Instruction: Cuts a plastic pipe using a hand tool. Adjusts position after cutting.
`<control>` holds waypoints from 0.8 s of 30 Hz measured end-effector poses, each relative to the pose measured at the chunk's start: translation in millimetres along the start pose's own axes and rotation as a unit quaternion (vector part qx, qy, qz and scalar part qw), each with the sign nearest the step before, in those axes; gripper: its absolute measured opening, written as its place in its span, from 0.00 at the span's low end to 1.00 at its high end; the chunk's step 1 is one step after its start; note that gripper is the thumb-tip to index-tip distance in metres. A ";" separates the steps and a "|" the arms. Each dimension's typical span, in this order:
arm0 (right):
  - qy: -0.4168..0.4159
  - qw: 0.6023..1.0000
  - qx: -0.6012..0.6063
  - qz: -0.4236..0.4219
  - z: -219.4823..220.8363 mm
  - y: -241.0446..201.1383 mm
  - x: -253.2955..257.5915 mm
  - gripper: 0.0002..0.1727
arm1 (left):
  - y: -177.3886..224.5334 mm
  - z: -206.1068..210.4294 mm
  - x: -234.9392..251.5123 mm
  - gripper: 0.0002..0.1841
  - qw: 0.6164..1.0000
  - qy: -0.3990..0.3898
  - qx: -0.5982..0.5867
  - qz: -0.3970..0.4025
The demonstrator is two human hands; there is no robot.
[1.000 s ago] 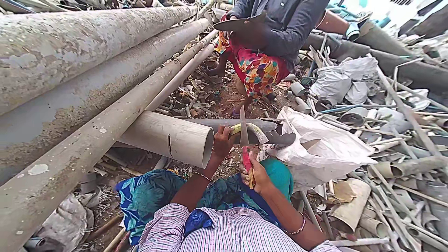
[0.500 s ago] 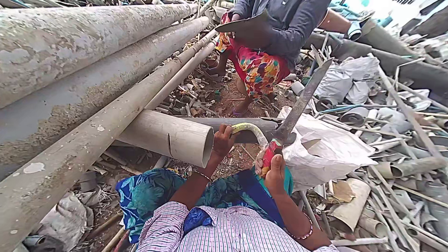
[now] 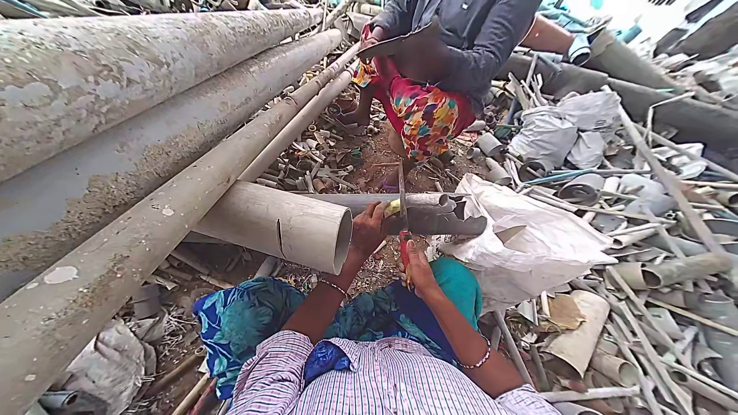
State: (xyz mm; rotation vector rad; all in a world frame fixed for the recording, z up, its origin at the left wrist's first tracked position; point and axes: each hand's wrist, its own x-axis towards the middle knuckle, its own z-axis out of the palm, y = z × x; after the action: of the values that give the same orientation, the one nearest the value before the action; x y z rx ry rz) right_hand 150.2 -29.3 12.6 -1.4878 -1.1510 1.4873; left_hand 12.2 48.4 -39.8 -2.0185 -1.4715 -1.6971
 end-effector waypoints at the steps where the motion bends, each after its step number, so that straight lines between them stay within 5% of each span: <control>1: -0.003 1.000 -0.016 -0.015 -1.4 -3.3 -2.4 0.21 | 1.0 -1.3 0.5 0.17 1.000 -0.010 -0.001 -0.012; 3: 0.005 0.984 -0.082 -0.156 -6.3 -9.2 -12.1 0.21 | 3.5 -5.7 4.1 0.17 0.999 -0.031 -0.006 -0.034; 5: 0.052 0.912 -0.156 -0.377 -12.6 -16.4 -19.8 0.28 | 5.1 -7.0 6.7 0.17 0.998 -0.037 -0.015 -0.045; 7: 0.110 0.847 -0.176 -0.490 -15.0 -13.7 -17.6 0.38 | 6.8 -9.5 6.3 0.17 0.997 -0.045 -0.023 -0.054; 9: 0.089 0.892 -0.179 -0.406 -16.2 5.5 -9.0 0.35 | 8.2 -12.0 7.3 0.17 0.996 -0.060 -0.027 -0.067; 11: 0.009 0.977 -0.161 -0.140 -17.6 3.1 -4.2 0.24 | 12.7 -16.5 8.6 0.17 0.991 -0.093 -0.032 -0.089; 12: -0.004 0.987 -0.138 -0.086 -15.3 -0.6 -6.8 0.24 | 12.8 -18.7 7.1 0.17 0.990 -0.098 -0.031 -0.092; 17: 0.025 0.925 -0.082 -0.371 -9.5 -15.1 -24.1 0.29 | 12.1 -15.6 8.3 0.17 0.991 -0.087 -0.032 -0.095; 18: 0.024 0.931 -0.066 -0.358 -7.0 -9.1 -19.7 0.28 | 14.1 -19.2 11.4 0.17 0.988 -0.100 -0.033 -0.109; 21: -0.022 0.999 0.012 -0.035 -3.9 -7.5 -13.8 0.22 | 20.2 -25.3 17.3 0.18 0.980 -0.127 -0.048 -0.148; 22: -0.030 0.999 0.028 -0.002 -2.0 -12.3 -17.8 0.23 | 19.0 -25.8 16.9 0.18 0.979 -0.116 -0.056 -0.155; 24: -0.049 0.988 0.012 -0.148 -4.4 -23.1 -30.1 0.21 | 18.4 -24.5 20.6 0.20 0.977 -0.092 -0.078 -0.175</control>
State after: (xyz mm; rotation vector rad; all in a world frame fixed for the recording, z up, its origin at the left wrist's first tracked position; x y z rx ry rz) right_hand 154.3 -49.4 44.9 -1.1780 -1.3420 1.3755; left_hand 6.4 35.5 -5.7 -2.1464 -1.9071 -1.8444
